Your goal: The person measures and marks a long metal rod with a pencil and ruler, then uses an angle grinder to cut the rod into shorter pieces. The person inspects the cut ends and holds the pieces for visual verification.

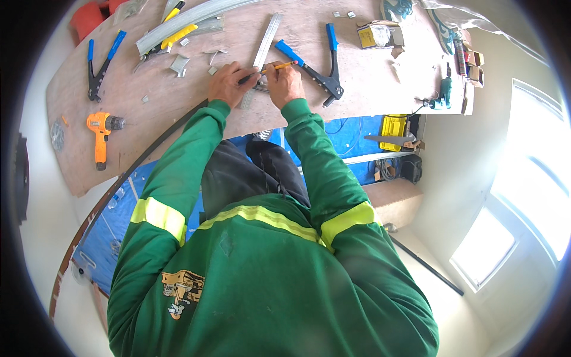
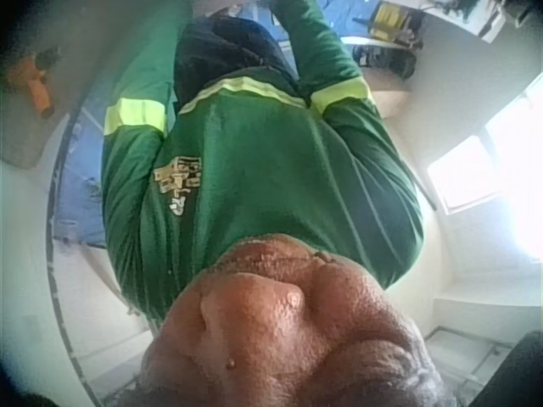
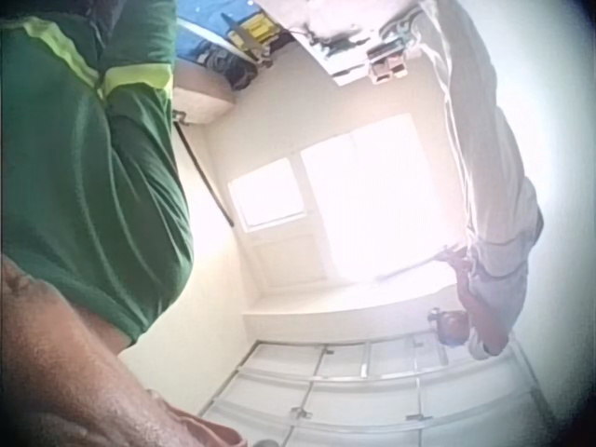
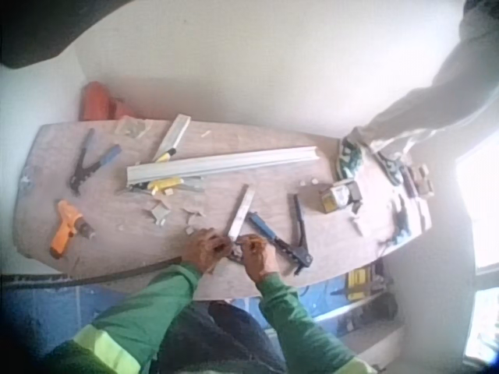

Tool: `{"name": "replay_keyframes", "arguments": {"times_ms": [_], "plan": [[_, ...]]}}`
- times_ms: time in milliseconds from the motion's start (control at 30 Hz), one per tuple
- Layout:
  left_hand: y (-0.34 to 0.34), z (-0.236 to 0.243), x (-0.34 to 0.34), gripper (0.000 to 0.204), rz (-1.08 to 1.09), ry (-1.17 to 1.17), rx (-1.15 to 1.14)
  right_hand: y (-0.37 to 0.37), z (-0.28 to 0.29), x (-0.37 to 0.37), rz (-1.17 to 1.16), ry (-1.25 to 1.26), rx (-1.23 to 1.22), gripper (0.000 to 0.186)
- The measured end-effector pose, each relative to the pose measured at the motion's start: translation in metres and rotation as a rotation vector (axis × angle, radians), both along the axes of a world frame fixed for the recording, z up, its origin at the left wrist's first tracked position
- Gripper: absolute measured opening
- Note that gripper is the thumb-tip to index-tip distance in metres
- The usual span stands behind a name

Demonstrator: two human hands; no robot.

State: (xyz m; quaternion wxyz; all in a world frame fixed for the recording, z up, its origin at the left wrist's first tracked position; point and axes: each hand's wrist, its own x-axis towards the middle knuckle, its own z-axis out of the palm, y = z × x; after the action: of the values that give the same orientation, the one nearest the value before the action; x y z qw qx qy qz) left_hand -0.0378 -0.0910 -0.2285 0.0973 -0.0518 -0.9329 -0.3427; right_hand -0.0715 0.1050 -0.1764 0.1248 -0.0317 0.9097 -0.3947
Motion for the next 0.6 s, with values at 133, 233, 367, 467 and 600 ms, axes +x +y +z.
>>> {"name": "replay_keyframes", "arguments": {"times_ms": [133, 233, 367, 467, 600], "plan": [[-0.001, 0.001, 0.0, 0.023, -0.018, 0.049, 0.002, 0.005, -0.01, -0.021, 0.181, 0.035, 0.132, 0.038], [-0.001, 0.001, -0.001, 0.022, -0.02, 0.057, -0.015, 0.006, -0.019, -0.034, 0.222, 0.044, 0.18, 0.039], [0.0, 0.0, 0.0, 0.021, -0.016, 0.044, -0.002, 0.007, -0.023, -0.041, 0.197, -0.046, 0.198, 0.039], [0.0, -0.001, 0.001, 0.02, -0.009, 0.06, -0.004, 0.004, -0.023, -0.053, 0.18, -0.091, 0.185, 0.035], [0.001, -0.002, 0.0, 0.019, -0.004, 0.025, 0.024, 0.007, -0.026, -0.069, 0.393, 0.024, 0.195, 0.046]]}}
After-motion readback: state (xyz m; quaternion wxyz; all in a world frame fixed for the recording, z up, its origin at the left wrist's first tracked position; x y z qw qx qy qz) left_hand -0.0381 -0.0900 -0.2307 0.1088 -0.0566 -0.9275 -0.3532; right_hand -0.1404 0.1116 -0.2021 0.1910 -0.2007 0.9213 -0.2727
